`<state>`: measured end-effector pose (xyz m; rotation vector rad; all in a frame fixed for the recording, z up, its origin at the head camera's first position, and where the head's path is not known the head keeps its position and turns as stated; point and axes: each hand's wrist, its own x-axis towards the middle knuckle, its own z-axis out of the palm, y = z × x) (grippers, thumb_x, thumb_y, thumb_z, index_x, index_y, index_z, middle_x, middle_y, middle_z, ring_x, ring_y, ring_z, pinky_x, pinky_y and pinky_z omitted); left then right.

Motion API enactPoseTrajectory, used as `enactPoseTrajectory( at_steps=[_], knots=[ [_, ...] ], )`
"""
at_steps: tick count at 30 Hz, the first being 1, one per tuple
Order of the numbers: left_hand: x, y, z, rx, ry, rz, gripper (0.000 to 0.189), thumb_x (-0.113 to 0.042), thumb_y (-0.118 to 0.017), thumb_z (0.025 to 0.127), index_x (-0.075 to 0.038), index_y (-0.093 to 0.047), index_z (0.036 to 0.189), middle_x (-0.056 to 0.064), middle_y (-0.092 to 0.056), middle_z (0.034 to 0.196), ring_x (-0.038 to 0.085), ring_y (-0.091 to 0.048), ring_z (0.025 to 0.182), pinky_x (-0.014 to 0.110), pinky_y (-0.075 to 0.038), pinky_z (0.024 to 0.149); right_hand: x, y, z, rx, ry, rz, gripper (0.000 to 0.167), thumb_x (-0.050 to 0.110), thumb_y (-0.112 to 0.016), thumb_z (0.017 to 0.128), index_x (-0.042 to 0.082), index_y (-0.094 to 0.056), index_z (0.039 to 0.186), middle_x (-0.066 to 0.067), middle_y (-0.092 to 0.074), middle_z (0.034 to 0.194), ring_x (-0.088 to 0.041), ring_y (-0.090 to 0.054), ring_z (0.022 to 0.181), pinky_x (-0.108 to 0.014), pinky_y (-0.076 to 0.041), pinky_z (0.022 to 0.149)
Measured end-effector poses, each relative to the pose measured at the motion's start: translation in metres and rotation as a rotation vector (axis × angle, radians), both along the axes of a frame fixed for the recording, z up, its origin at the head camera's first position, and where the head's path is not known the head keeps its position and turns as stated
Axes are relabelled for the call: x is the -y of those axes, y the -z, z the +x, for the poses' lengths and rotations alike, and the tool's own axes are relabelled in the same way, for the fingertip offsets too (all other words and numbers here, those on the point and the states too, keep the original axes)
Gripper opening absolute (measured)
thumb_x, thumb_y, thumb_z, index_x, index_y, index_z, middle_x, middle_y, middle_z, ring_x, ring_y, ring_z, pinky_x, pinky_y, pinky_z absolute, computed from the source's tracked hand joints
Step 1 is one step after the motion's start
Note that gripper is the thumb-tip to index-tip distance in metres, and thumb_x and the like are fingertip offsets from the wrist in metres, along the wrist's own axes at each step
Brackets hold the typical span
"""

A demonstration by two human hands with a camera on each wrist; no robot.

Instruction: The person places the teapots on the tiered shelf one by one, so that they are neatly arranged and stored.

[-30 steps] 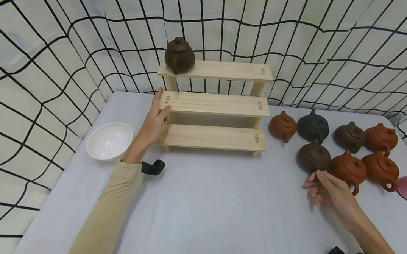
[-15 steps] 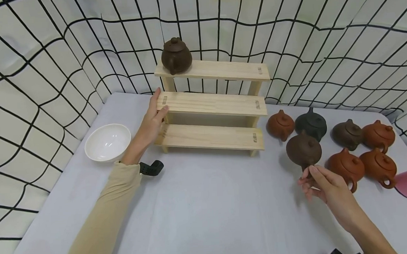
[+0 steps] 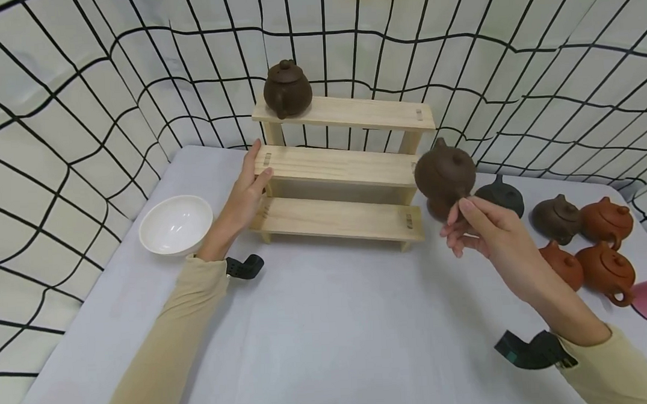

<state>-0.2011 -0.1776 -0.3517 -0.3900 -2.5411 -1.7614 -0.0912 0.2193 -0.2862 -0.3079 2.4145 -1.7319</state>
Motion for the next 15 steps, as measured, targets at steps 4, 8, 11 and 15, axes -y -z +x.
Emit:
enactPoseTrajectory(
  at_steps=[4, 8, 11, 15],
  knots=[
    [-0.001, 0.0, 0.0, -0.003, -0.002, -0.004, 0.069, -0.021, -0.033, 0.112, -0.008, 0.005, 0.167, 0.008, 0.006, 0.175, 0.018, 0.005, 0.159, 0.037, -0.001, 0.128, 0.021, -0.017, -0.023, -0.001, -0.023, -0.059, 0.037, 0.033, -0.046, 0.113, -0.002, -0.058, 0.11, -0.01, -0.067, 0.098, -0.019, -0.063, 0.082, -0.023, -0.056, 0.072],
    [-0.001, 0.002, -0.001, 0.003, -0.002, -0.002, 0.068, -0.02, -0.032, 0.112, -0.008, 0.006, 0.167, 0.009, 0.007, 0.175, 0.019, 0.005, 0.16, 0.038, -0.001, 0.128, 0.044, -0.033, -0.044, 0.017, -0.048, -0.144, 0.039, 0.033, -0.047, 0.113, -0.004, -0.057, 0.11, -0.01, -0.066, 0.097, -0.018, -0.062, 0.082, -0.023, -0.054, 0.071],
    [-0.001, 0.003, -0.002, 0.005, -0.004, -0.004, 0.068, -0.02, -0.032, 0.112, -0.009, 0.006, 0.167, 0.009, 0.007, 0.175, 0.019, 0.005, 0.16, 0.037, -0.001, 0.127, 0.061, -0.043, -0.061, 0.027, -0.051, -0.162, 0.037, 0.032, -0.046, 0.113, -0.002, -0.059, 0.108, -0.009, -0.065, 0.096, -0.018, -0.061, 0.082, -0.024, -0.054, 0.071],
    [-0.001, 0.001, -0.001, -0.007, -0.007, -0.01, 0.068, -0.021, -0.033, 0.112, -0.008, 0.005, 0.167, 0.009, 0.006, 0.175, 0.019, 0.005, 0.16, 0.037, -0.001, 0.127, 0.08, -0.053, -0.081, 0.044, -0.051, -0.187, 0.033, 0.029, -0.045, 0.114, 0.001, -0.06, 0.105, -0.008, -0.066, 0.093, -0.016, -0.061, 0.08, -0.023, -0.053, 0.07]
  ],
)
